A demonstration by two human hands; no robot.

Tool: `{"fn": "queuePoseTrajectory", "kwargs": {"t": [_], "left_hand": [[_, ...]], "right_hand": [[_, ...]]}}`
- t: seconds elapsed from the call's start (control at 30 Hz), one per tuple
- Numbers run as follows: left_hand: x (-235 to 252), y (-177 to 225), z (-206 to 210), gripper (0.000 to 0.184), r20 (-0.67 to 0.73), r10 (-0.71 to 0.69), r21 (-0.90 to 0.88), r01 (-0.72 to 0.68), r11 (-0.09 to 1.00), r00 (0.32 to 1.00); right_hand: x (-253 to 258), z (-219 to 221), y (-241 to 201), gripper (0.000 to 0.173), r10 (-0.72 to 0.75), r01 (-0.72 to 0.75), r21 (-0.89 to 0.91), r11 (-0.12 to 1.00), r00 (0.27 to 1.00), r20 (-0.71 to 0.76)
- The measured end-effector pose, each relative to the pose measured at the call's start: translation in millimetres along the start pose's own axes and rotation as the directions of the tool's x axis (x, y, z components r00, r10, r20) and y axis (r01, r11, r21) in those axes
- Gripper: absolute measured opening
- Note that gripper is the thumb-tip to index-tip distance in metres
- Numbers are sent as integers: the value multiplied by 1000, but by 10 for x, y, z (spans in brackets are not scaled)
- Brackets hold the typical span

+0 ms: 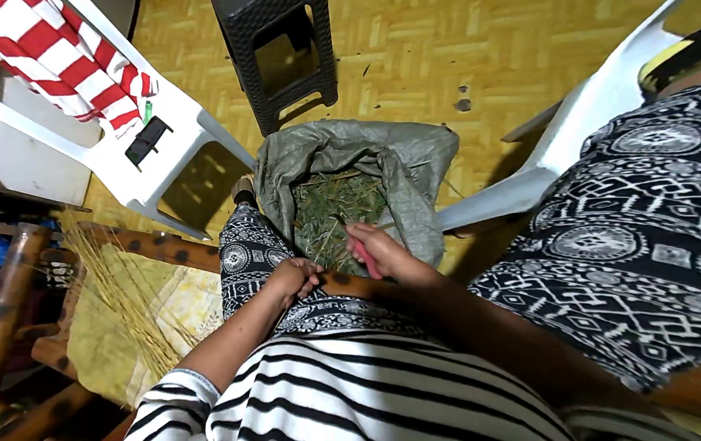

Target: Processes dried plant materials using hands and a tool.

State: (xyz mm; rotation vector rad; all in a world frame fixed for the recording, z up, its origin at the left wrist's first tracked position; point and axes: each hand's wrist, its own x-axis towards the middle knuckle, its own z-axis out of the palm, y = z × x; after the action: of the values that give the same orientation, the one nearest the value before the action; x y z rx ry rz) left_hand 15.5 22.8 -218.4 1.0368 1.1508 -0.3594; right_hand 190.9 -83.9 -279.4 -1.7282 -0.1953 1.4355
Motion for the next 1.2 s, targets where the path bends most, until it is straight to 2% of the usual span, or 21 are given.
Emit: {"fn": "queuePoseTrajectory", "kwargs": {"t": [0.07, 0.13, 0.23, 0.3, 0.37, 0.43, 0.5, 0.6, 0.67, 0.73, 0.83, 0.9, 0.97, 1.07, 1.2], "left_hand": [[27, 6, 25, 22, 16, 10, 6, -10, 1000, 1000], [38, 8, 40, 22, 33, 11, -2, -11, 1000, 999], [21, 5, 28, 23, 58, 18, -31, -16, 999, 998], [3, -16, 1, 22, 74, 30, -37, -28, 999, 997], [-25, -17, -16, 22, 66, 37, -28, -35, 999, 997], [-40, 0, -17, 22, 41, 42, -22, -41, 999, 998], [-33, 41, -14, 22, 17, 42, -38, -41, 998, 999], [1, 91, -33, 22, 0, 30, -89, -29, 996, 1000], [7, 99, -55, 22, 14, 17, -103, -16, 995, 1000], [-12, 95, -64, 21, 42, 2, -101, 2, 995, 999], [-52, 63, -71, 21, 83, -17, -76, 24, 997, 996], [-61, 48, -79, 21, 68, -13, -43, 16, 999, 998], [-59, 41, -88, 21, 31, 18, 18, -18, 1000, 999], [-55, 38, -81, 21, -12, 73, 95, -72, 993, 997], [-77, 66, -62, 22, 7, 70, 121, -71, 990, 998]], "right_hand": [[-36, 41, -6, 34, 68, -104, 239, 965, 986, 152], [-60, 44, -26, 33, 90, -155, 319, 935, 974, 210], [-46, -14, -50, 34, 99, -168, 371, 913, 975, 198], [-19, -56, -56, 33, 91, -132, 369, 920, 988, 127], [-34, -37, -54, 33, 4, -9, 205, 979, 1000, 24], [-110, 21, -60, 36, -156, 155, -150, 976, 988, 6], [-181, 78, -61, 39, -252, 268, -437, 859, 963, 96], [-249, 159, -44, 43, -297, 377, -685, 624, 925, 238], [-261, 174, -34, 42, -324, 391, -745, 540, 914, 244], [-222, 132, -23, 41, -361, 369, -763, 531, 913, 189], [-80, -4, -9, 42, -327, 257, -760, 597, 943, 62], [-1, -82, 15, 42, -306, 181, -747, 640, 951, -32], [-20, -75, -5, 42, -324, 165, -739, 653, 943, -76], [-98, 8, -37, 42, -337, 197, -748, 634, 941, -38], [-175, 106, -16, 42, -338, 287, -741, 607, 937, 86]]}}
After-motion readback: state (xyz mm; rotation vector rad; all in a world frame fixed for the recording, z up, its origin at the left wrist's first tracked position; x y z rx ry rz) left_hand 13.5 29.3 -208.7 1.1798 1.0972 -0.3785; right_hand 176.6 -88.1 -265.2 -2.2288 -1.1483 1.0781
